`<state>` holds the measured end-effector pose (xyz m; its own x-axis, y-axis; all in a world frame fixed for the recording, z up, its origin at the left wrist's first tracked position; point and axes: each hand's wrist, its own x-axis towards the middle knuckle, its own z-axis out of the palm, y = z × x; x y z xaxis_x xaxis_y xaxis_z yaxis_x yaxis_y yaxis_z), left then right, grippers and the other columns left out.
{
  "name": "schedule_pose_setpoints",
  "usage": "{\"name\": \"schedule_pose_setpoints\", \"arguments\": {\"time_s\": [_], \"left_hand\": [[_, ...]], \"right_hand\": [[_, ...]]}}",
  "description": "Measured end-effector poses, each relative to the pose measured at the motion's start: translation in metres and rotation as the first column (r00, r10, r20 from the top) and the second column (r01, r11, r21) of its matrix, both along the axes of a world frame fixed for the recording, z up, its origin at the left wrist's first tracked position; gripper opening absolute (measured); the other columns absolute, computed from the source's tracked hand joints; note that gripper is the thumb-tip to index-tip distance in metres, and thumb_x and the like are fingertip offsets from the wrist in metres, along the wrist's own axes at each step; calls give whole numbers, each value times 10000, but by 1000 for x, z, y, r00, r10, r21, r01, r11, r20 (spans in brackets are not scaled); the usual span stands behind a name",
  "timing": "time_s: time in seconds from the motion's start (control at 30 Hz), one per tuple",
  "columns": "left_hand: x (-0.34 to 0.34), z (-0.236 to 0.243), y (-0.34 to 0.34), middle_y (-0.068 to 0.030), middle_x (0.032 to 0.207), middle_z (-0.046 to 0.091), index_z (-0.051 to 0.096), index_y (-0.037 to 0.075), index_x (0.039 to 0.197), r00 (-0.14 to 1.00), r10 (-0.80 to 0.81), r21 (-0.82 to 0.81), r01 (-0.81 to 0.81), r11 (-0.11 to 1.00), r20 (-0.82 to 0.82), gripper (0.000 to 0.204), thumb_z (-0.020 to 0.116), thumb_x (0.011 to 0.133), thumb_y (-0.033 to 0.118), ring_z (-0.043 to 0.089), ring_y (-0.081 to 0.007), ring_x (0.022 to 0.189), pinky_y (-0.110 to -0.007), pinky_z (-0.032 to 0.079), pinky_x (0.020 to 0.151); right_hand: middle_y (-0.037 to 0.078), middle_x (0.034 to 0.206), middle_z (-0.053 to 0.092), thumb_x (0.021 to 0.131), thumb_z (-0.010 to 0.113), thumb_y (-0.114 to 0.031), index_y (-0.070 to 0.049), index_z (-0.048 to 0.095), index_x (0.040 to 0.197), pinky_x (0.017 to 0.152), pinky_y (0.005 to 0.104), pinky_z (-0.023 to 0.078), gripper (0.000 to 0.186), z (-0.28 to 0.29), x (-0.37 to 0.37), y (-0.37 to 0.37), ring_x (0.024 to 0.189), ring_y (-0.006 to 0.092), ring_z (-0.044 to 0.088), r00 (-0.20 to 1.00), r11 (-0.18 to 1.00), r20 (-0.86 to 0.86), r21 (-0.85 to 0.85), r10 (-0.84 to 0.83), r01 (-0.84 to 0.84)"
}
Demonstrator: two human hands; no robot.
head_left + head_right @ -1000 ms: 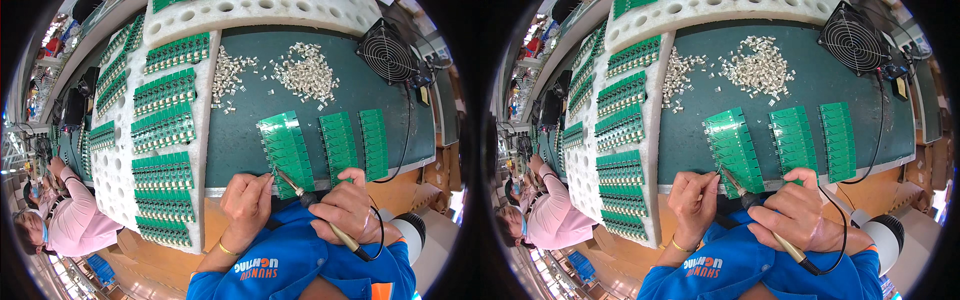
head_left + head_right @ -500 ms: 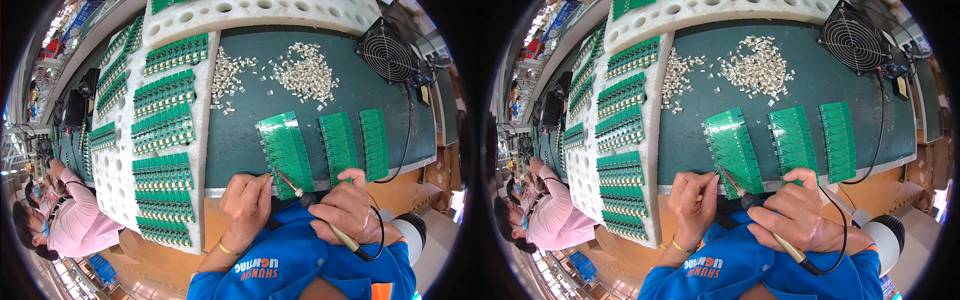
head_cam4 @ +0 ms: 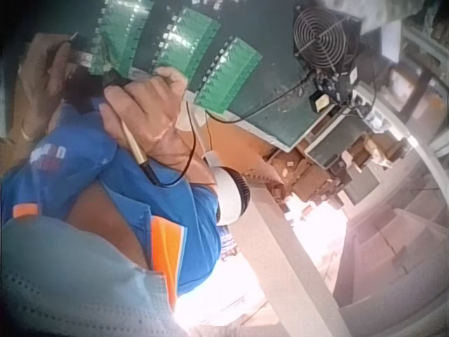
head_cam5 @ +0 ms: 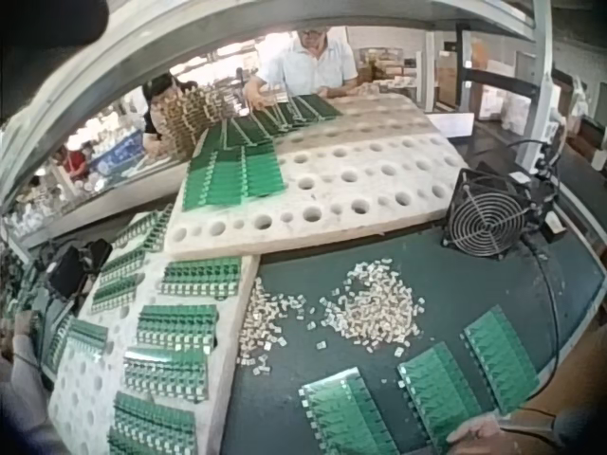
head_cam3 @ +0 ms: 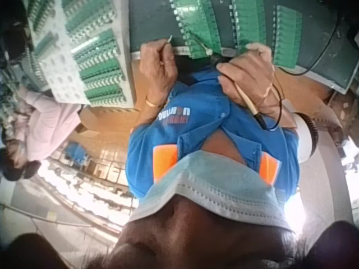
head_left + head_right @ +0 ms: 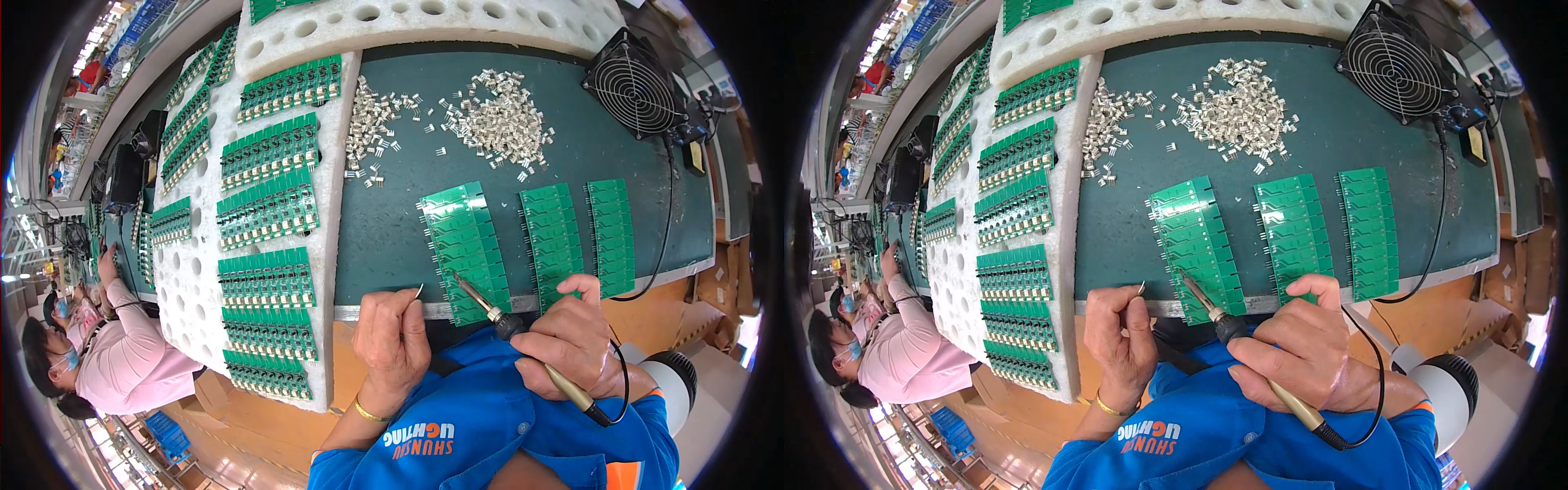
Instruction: The person solders components onto a circuit board strip using a soldering iron and wire, places the soldered board onto a foam rack, and solders components onto another circuit board strip.
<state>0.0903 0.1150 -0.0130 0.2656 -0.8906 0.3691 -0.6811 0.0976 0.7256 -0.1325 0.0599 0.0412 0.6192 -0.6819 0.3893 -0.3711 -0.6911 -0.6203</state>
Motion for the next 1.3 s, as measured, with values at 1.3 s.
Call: {"name": "schedule_pose_setpoints", "arguments": {"time_s": [1.3], "left_hand": [[-12, 1, 7, -73, 728, 604, 738, 18, 902, 999, -9, 46, 7, 999, 36, 164, 814, 764, -26, 596, -181, 622, -289, 473, 555]], "right_hand": [[-21, 711, 612, 689, 807, -137, -128, 698, 943, 785, 433, 409, 277, -4, 2, -3, 601, 166, 560, 999, 999, 43, 34, 32, -33]]}}
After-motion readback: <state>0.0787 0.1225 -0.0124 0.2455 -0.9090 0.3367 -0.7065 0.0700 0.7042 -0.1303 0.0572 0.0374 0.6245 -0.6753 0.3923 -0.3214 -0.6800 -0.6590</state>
